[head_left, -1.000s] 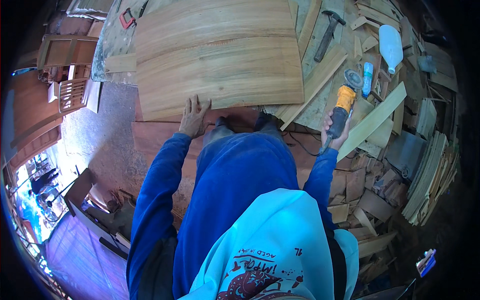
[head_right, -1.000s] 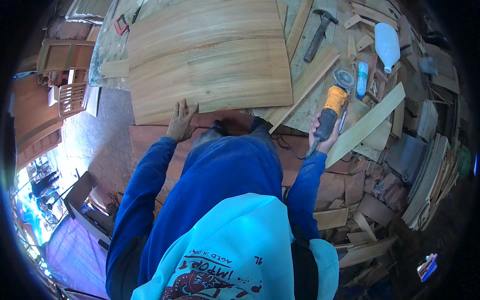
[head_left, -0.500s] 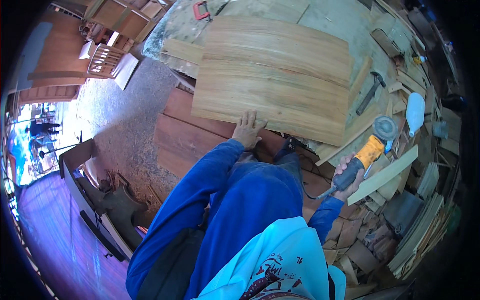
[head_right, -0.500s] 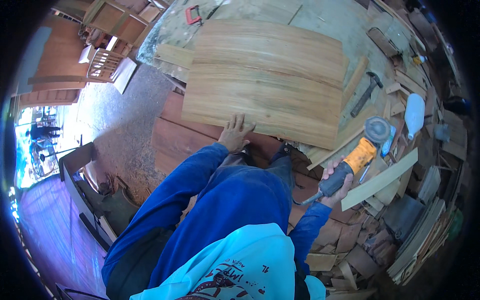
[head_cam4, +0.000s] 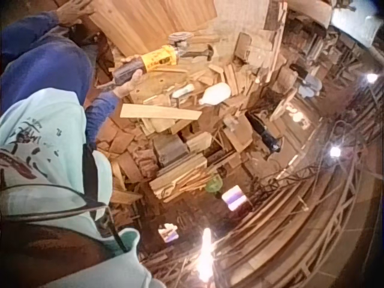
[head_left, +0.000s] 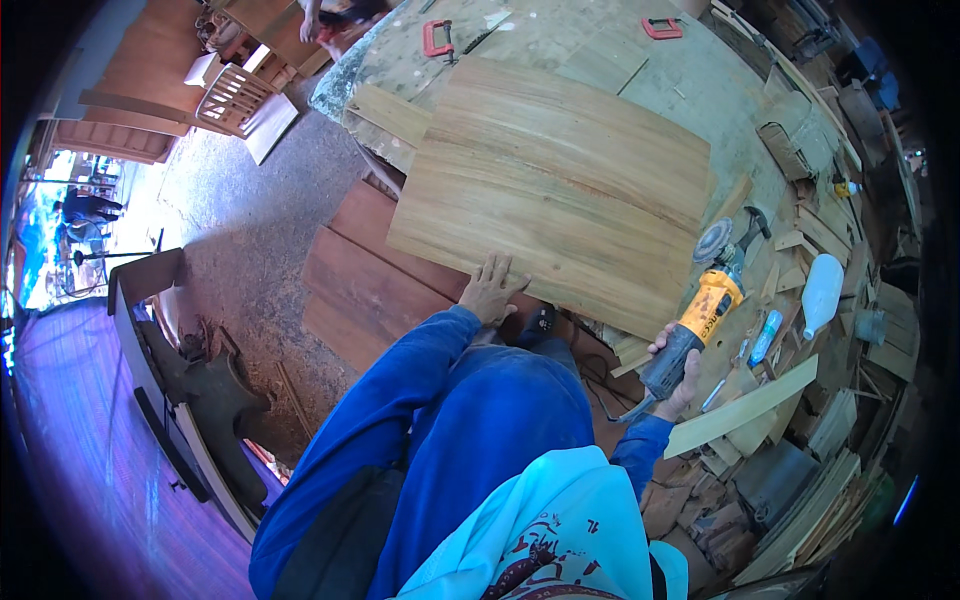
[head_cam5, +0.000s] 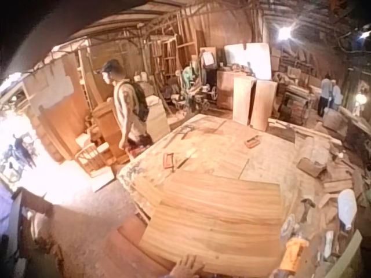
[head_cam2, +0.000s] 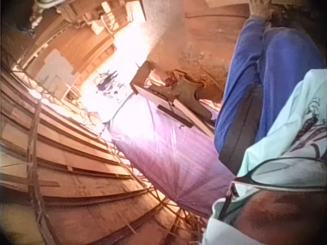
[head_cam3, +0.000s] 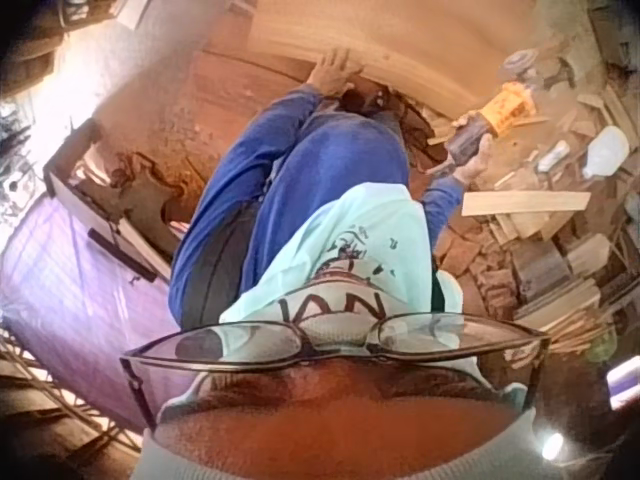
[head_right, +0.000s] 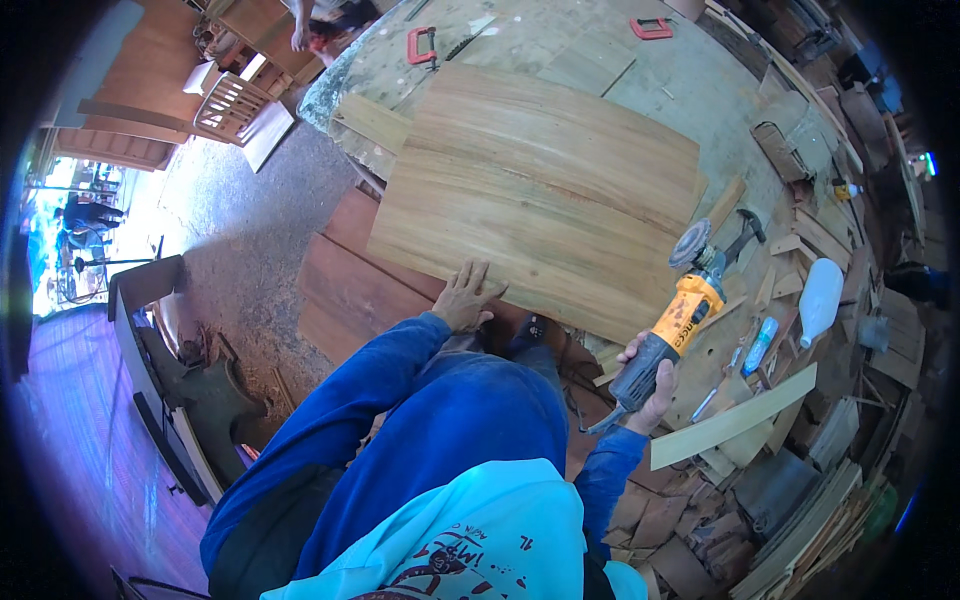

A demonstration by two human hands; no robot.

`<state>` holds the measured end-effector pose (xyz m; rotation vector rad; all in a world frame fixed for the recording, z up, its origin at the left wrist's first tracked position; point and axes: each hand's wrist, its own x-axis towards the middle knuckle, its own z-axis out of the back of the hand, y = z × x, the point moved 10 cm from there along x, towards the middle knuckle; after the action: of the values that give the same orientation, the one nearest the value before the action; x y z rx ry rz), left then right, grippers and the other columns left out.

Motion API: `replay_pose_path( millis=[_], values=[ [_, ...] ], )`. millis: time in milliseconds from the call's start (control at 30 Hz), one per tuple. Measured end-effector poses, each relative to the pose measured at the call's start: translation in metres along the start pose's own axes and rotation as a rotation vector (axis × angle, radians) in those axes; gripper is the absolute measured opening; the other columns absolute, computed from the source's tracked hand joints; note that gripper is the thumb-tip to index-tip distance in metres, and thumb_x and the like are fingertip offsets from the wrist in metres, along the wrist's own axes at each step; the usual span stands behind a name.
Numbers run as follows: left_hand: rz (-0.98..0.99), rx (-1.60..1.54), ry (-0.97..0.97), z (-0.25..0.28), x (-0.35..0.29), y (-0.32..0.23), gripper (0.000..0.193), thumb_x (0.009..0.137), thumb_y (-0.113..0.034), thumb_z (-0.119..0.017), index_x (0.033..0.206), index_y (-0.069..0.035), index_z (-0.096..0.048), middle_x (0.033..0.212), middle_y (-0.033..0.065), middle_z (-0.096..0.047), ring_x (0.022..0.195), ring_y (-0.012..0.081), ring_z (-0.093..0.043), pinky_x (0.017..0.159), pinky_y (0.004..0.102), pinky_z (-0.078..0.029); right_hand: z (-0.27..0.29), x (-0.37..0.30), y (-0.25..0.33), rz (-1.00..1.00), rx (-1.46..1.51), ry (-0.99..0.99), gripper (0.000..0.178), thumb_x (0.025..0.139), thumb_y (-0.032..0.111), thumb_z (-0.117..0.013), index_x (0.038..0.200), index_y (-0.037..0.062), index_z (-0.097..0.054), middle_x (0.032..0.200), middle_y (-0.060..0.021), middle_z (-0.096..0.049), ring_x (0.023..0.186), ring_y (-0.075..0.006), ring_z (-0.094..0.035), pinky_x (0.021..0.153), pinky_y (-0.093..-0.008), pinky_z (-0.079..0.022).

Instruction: Sand the surface and edges of a wooden board using an angle grinder with a sanding disc attachment.

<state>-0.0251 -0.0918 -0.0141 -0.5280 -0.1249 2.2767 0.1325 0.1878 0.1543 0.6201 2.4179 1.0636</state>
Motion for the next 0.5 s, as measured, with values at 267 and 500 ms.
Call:
replay_pose_path(
  millis=[267,500],
  values=[
    [0.020,-0.051,-0.047,0.014,0.009,0.008,0.071,0.090,-0.043,-0.065,0.153,-0.025,-0.038,0.161,0.0245,-0.022,0.145,0.0495,-0.024,0.113,0.0611,-0.030,-0.042,0.045,-0.025,-0.140,0.746,0.279,0.071,0.084,0.020,-0.075,0.134,-0.0085,-0.034,0.108,-0.0141,-0.041,0.084,-0.0186,-0.048,0.069,-0.0281,-0.050],
    [0.200,-0.006,-0.260,0.063,0.085,0.095,0.074,0.092,-0.046,-0.061,0.152,-0.010,-0.037,0.160,0.0192,-0.027,0.146,0.0442,-0.025,0.113,0.0650,-0.026,-0.032,0.037,-0.048,-0.226,0.683,0.095,0.073,0.088,0.021,-0.072,0.138,-0.0120,-0.029,0.112,-0.0149,-0.043,0.086,-0.0195,-0.051,0.070,-0.0308,-0.052]
  ],
)
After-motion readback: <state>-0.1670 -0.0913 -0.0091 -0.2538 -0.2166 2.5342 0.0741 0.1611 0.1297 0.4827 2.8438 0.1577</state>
